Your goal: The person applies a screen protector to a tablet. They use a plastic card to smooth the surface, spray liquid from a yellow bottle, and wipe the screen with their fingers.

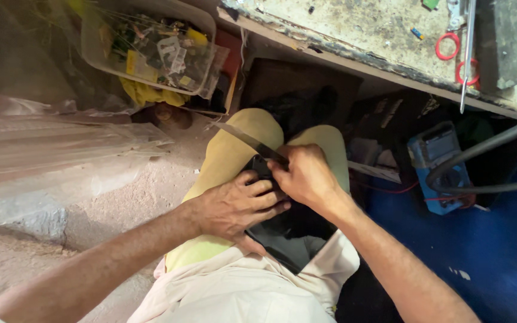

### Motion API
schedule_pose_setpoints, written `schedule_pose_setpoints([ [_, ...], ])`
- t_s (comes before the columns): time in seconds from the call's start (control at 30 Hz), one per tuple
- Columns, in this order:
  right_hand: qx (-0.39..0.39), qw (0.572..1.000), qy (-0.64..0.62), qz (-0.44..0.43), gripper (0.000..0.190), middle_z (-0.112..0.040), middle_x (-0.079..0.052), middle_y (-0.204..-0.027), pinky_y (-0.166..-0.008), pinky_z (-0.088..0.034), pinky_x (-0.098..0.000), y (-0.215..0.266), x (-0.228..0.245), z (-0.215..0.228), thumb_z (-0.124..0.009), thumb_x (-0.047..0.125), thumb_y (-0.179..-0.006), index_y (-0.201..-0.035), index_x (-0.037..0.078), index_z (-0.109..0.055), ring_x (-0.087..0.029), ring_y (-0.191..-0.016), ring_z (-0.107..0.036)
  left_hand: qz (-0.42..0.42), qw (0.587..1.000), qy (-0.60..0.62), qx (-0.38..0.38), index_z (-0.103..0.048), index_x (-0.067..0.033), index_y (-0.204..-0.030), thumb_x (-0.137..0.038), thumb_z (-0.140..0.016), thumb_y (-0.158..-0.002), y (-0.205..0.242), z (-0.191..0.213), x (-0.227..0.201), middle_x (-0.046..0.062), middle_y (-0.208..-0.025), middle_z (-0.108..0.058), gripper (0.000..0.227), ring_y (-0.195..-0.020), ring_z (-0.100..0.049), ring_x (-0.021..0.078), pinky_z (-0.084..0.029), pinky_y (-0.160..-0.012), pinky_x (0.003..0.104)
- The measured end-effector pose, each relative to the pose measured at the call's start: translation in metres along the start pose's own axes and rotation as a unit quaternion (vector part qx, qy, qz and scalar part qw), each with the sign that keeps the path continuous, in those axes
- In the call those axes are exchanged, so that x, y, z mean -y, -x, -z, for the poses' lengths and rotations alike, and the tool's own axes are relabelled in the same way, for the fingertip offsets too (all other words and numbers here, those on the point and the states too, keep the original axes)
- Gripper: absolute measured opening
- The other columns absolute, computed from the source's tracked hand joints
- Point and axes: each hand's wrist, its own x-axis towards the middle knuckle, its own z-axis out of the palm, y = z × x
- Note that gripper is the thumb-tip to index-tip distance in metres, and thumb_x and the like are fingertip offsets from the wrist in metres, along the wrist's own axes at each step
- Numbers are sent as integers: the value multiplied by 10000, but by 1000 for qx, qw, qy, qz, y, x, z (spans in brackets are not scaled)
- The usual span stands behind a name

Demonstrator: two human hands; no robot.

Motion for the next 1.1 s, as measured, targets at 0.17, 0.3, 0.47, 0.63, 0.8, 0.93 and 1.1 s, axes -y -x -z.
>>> schedule_pose_setpoints([
  [0.17, -36, 998, -44, 24, 151, -684, -211, -701, -550, -535, -424, 21, -7, 2, -701, 142, -829, -897, 11, -734, -371, -615, -698, -7, 1000, -3, 22, -652, -4, -1324, -759, -706, -749, 0, -4, -2, 84, -1189, -608, 951, -1141, -551, 249, -421, -1005, 457],
  [0.3, -38, 999, 0, -17, 193, -655, -233, -659, -538, -503, -455, 32, -10, 3, -730, 169, -863, -803, -13, -704, -409, -631, -674, -12, 1000, 10, -3, -648, -11, -1332, -768, -704, -739, 0, -3, -2, 75, -1238, -605, 963, -1155, -561, 248, -415, -1025, 478],
  [0.47, -56, 998, 1, -28, 154, -649, -240, -663, -524, -506, -447, 56, -15, 14, -732, 135, -798, -811, -17, -714, -416, -605, -660, -3, 1000, 17, 16, -637, -5, -1339, -798, -708, -712, 0, -1, -1, 104, -1294, -615, 1014, -1147, -565, 277, -407, -968, 501],
  [0.63, -46, 995, -8, -88, 177, -648, -231, -637, -509, -497, -442, 82, -19, 18, -736, 151, -824, -793, -21, -707, -403, -572, -659, -19, 1000, 7, 18, -628, -41, -1371, -812, -700, -676, -2, -2, -2, 113, -1357, -606, 1041, -1139, -565, 268, -407, -986, 513],
  [0.8, -89, 995, -8, -37, 138, -649, -226, -652, -506, -491, -439, 101, -20, 13, -738, 119, -803, -800, -17, -715, -409, -597, -656, -23, 998, 28, 50, -613, -58, -1392, -829, -690, -660, -5, -4, -7, 106, -1372, -595, 1066, -1134, -549, 271, -392, -988, 522],
  [0.93, -88, 994, -22, -63, 156, -654, -225, -634, -519, -510, -444, 100, -18, 14, -730, 135, -803, -813, -20, -715, -407, -592, -663, -14, 994, 37, 101, -587, -17, -1383, -864, -656, -708, -12, 3, -3, 137, -1403, -559, 1085, -1254, -496, 302, -335, -1073, 554],
  [1.1, -55, 996, 10, -75, 194, -640, -252, -641, -565, -535, -461, 101, -25, 12, -741, 169, -813, -820, -22, -710, -430, -641, -662, 5, 992, 7, 128, -561, 41, -1328, -900, -626, -575, -20, 7, -2, 216, -1463, -459, 1207, -1416, -335, 397, -113, -1181, 657],
])
